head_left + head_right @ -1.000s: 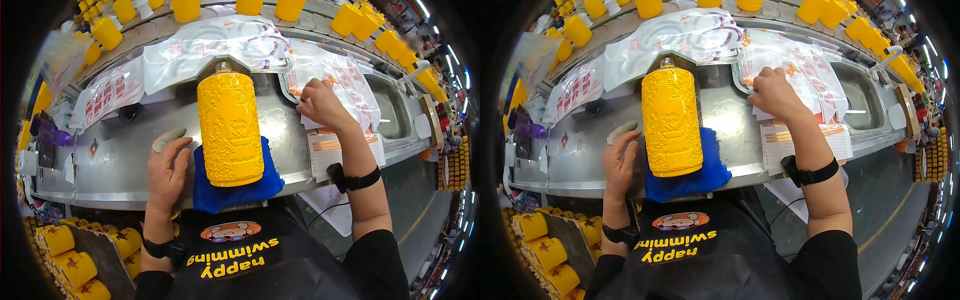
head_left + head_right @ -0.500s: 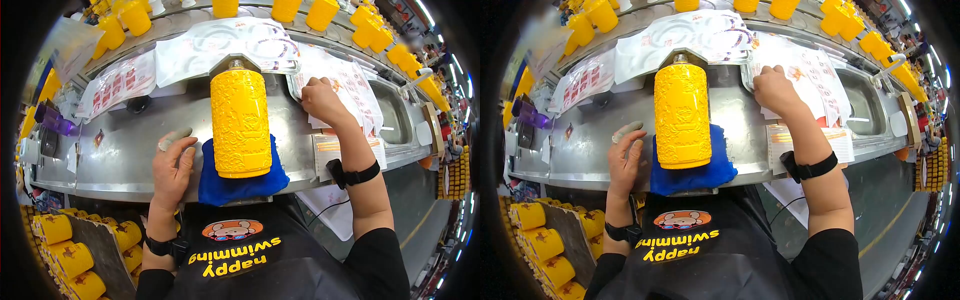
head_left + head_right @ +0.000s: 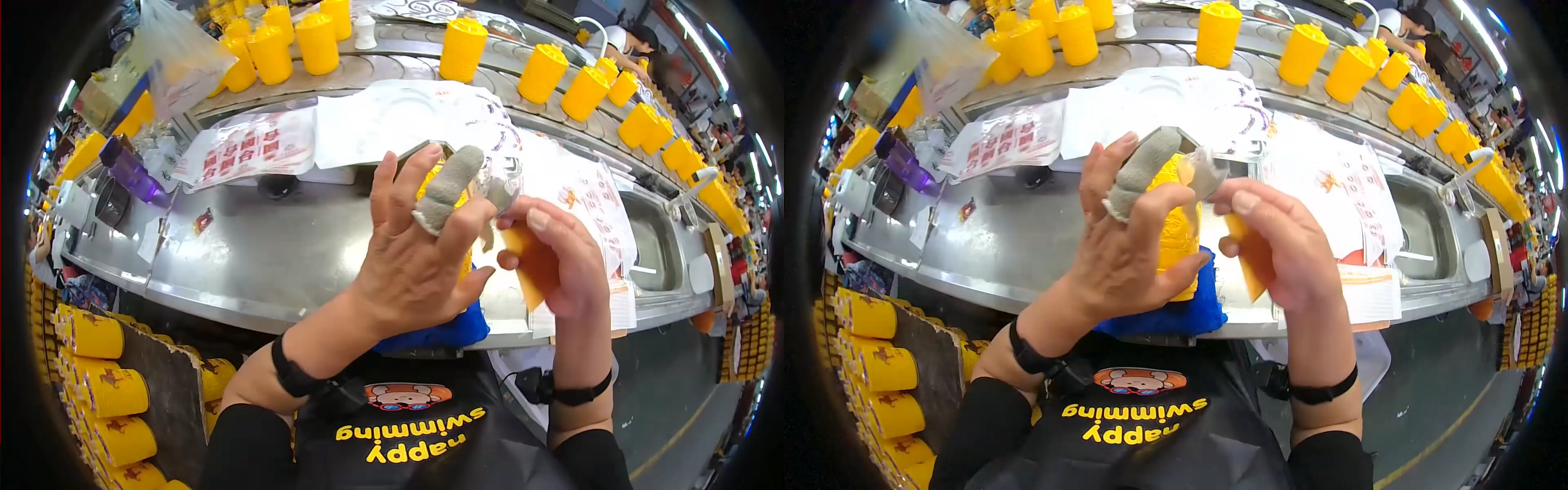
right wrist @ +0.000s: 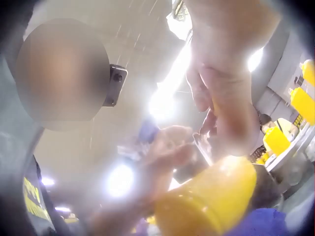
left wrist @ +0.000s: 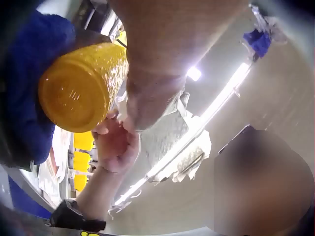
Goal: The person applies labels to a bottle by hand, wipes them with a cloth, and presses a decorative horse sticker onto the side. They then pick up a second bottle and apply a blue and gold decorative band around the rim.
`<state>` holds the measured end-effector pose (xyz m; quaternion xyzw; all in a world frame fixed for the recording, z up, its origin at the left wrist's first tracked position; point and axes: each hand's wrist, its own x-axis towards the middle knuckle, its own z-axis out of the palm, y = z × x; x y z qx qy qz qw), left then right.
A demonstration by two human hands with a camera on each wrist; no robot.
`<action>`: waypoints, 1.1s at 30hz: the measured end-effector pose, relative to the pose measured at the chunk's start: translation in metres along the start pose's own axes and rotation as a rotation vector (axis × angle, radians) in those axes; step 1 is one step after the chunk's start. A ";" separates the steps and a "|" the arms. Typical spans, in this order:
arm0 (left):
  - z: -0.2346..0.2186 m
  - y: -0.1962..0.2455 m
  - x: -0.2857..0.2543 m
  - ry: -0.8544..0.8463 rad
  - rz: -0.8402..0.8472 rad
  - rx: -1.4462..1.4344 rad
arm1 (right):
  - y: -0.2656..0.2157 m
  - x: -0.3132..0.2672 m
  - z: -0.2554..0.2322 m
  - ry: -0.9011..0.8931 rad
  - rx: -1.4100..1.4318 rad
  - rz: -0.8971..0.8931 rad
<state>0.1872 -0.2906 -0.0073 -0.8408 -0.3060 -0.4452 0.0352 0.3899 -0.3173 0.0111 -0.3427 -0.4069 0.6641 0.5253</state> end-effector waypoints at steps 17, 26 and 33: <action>-0.028 -0.026 0.006 -0.212 -0.232 -0.313 | 0.011 0.008 0.017 0.027 -0.898 -0.489; 0.025 -0.035 -0.027 0.067 -0.860 -1.139 | 0.061 0.031 0.000 0.183 -0.783 -0.351; 0.043 -0.050 -0.037 -0.032 -0.862 -1.162 | 0.057 0.030 -0.001 0.144 -0.678 -0.274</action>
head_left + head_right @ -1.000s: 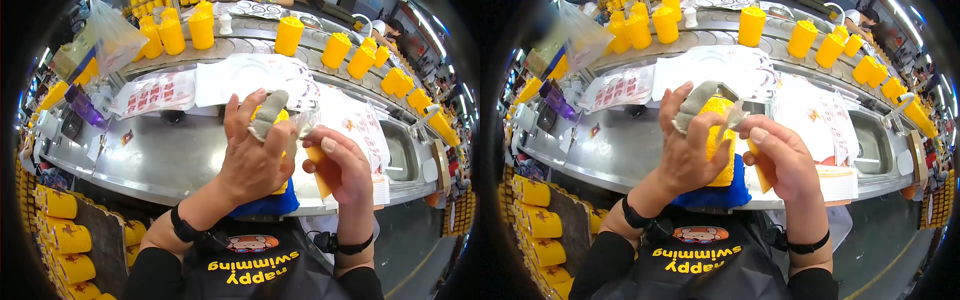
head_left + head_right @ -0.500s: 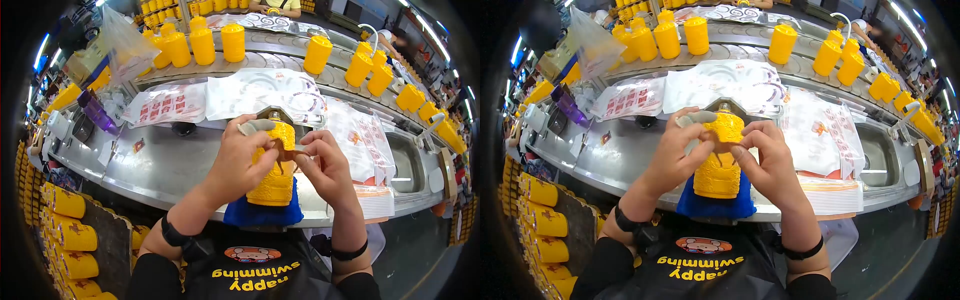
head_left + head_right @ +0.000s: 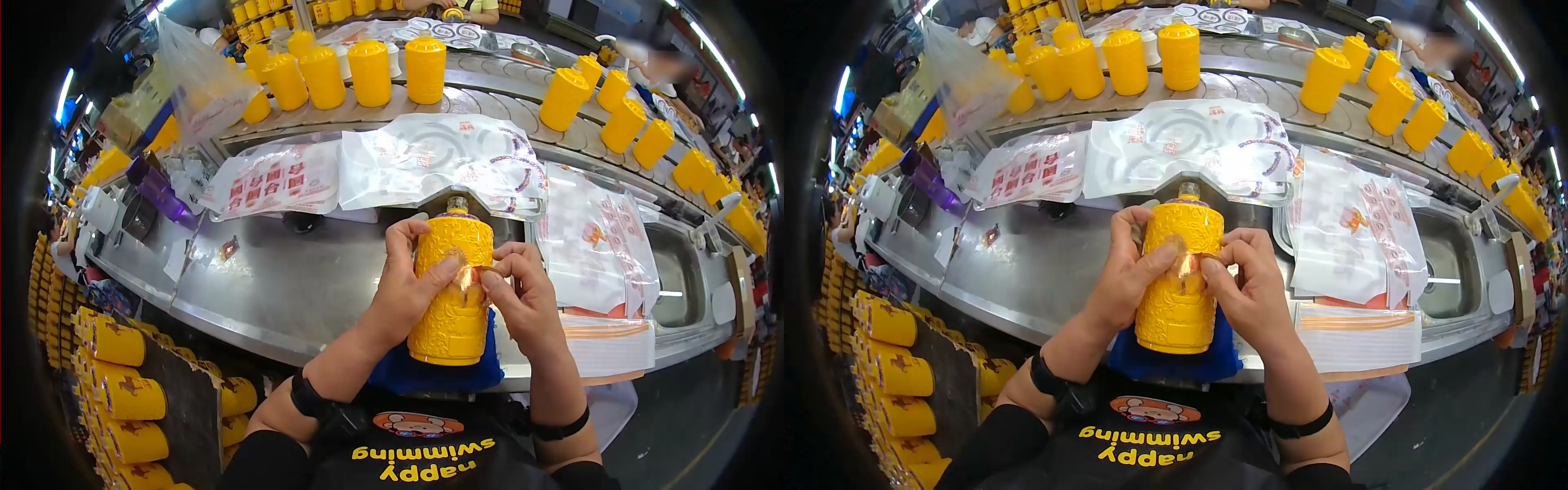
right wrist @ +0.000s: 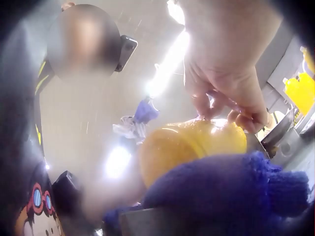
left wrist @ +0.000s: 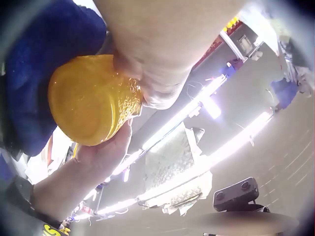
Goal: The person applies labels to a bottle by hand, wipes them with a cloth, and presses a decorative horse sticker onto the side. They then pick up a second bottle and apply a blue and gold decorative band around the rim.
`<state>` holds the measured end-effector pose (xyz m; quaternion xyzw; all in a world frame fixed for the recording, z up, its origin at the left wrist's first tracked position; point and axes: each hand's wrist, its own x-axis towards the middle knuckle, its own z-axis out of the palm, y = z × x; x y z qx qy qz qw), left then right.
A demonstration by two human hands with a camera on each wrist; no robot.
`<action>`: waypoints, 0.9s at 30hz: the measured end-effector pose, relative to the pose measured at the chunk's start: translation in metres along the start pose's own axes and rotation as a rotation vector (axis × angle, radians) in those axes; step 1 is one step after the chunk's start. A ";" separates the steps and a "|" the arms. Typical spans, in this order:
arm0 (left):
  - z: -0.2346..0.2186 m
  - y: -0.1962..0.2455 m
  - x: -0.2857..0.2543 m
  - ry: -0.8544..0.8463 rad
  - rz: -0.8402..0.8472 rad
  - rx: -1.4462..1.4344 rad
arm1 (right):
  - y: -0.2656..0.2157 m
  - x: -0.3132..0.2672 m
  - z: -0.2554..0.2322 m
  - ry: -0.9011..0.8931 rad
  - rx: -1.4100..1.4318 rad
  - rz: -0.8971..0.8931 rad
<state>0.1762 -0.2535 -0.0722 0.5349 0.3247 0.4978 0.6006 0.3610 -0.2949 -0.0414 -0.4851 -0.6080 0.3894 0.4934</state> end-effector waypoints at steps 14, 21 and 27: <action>0.006 0.007 -0.007 -0.039 -0.064 -0.308 | 0.040 0.141 -0.167 0.116 -0.644 0.353; 0.005 0.011 -0.009 -0.076 -0.112 -0.339 | 0.178 0.192 -0.202 -0.009 -1.557 0.455; -0.002 0.005 -0.009 -0.102 -0.143 -0.362 | 0.044 0.150 -0.160 -0.019 -0.845 0.380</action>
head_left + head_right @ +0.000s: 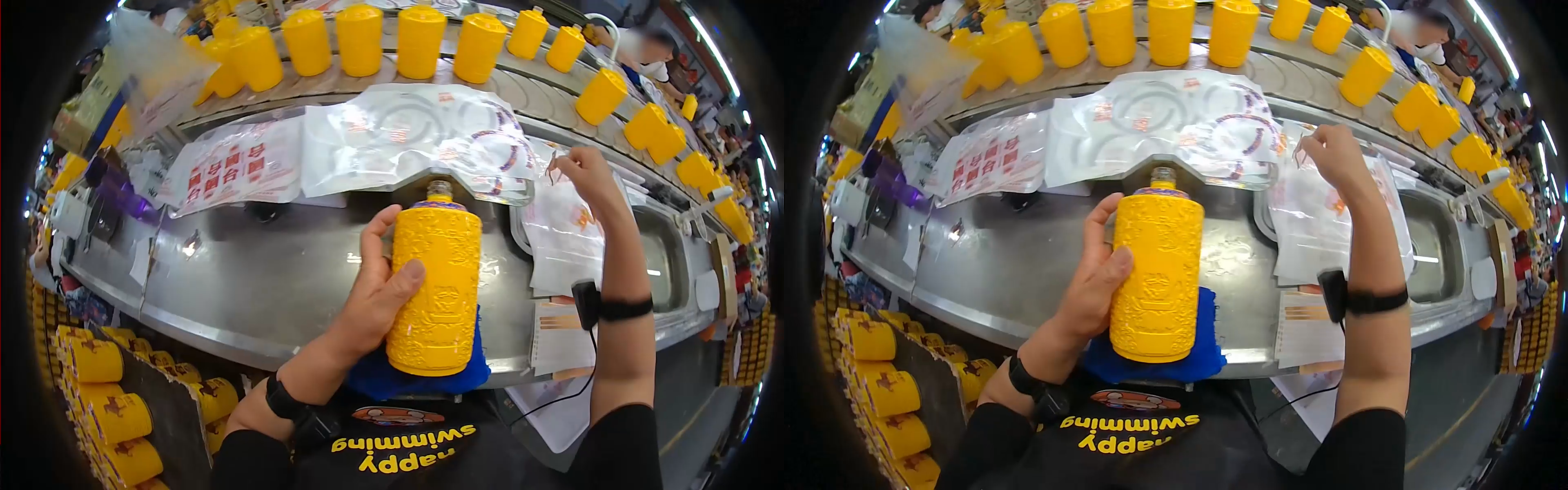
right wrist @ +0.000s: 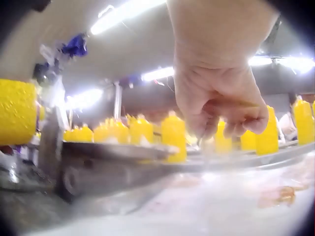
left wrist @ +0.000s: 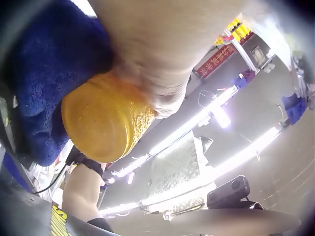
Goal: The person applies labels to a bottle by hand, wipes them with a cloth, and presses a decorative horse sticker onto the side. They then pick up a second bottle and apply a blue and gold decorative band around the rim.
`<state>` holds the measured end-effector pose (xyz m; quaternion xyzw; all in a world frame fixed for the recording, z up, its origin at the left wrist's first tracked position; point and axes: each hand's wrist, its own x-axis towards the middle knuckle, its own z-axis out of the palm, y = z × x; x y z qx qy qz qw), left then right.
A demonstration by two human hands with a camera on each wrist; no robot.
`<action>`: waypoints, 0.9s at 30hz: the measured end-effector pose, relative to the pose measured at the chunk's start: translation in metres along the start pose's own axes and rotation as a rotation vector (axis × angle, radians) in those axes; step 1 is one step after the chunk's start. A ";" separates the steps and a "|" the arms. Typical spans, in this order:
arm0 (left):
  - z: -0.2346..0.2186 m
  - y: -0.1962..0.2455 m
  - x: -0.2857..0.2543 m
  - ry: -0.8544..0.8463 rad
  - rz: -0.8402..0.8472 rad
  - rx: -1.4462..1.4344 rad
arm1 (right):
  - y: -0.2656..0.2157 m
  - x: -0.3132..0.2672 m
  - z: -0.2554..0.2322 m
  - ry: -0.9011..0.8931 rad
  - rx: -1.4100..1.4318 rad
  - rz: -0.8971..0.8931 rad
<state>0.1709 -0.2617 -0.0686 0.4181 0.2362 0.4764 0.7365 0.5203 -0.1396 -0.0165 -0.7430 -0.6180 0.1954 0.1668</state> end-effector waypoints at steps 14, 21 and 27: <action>-0.001 0.003 0.010 0.085 0.123 0.188 | -0.103 -0.174 0.105 0.132 0.743 -0.447; 0.000 0.000 0.008 0.071 0.101 0.156 | -0.101 -0.176 0.101 -0.014 0.890 -0.268; -0.001 0.001 0.009 0.045 0.075 0.120 | -0.094 -0.172 0.109 -0.091 1.232 -0.225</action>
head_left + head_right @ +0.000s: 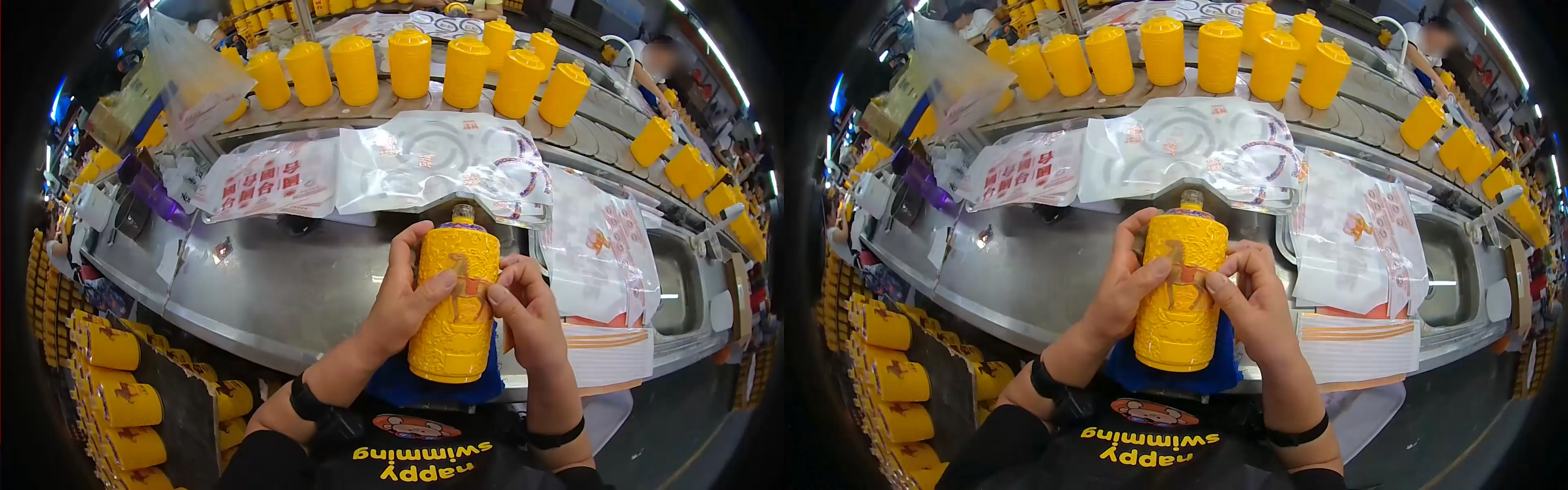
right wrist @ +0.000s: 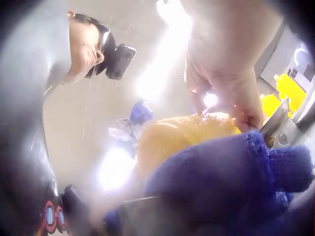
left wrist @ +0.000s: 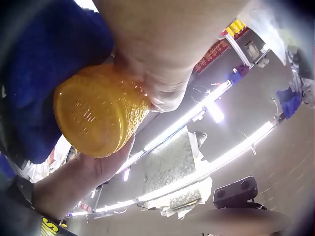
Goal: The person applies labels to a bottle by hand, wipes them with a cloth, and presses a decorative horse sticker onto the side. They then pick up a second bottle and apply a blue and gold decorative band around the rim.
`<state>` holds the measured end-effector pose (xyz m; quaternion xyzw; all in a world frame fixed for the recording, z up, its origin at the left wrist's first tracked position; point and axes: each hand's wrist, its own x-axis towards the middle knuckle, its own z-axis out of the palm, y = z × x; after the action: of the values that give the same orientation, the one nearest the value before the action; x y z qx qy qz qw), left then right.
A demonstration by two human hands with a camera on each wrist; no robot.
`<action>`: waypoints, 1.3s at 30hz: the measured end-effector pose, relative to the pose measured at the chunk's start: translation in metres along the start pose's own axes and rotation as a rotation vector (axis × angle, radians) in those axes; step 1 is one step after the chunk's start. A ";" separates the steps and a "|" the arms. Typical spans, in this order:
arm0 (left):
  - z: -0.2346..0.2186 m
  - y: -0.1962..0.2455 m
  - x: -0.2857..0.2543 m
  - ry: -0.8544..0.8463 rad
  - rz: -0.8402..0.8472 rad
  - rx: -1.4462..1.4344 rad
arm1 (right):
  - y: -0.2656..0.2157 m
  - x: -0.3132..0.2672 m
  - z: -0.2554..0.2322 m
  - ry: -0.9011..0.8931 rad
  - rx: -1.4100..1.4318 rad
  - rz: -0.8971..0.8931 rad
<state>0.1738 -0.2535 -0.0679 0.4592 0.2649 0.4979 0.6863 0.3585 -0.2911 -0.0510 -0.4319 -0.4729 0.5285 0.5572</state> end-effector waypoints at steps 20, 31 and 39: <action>0.004 0.001 0.000 -0.014 -0.017 -0.071 | 0.018 -0.002 -0.005 -0.049 0.305 0.132; 0.001 0.000 0.000 -0.028 -0.029 -0.104 | 0.021 -0.001 -0.001 -0.041 0.242 0.082; -0.002 -0.003 0.001 -0.025 -0.006 -0.078 | 0.019 -0.001 -0.001 -0.050 0.224 0.080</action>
<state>0.1741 -0.2518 -0.0708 0.4375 0.2379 0.4999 0.7086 0.3559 -0.2911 -0.0701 -0.3722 -0.4071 0.6103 0.5686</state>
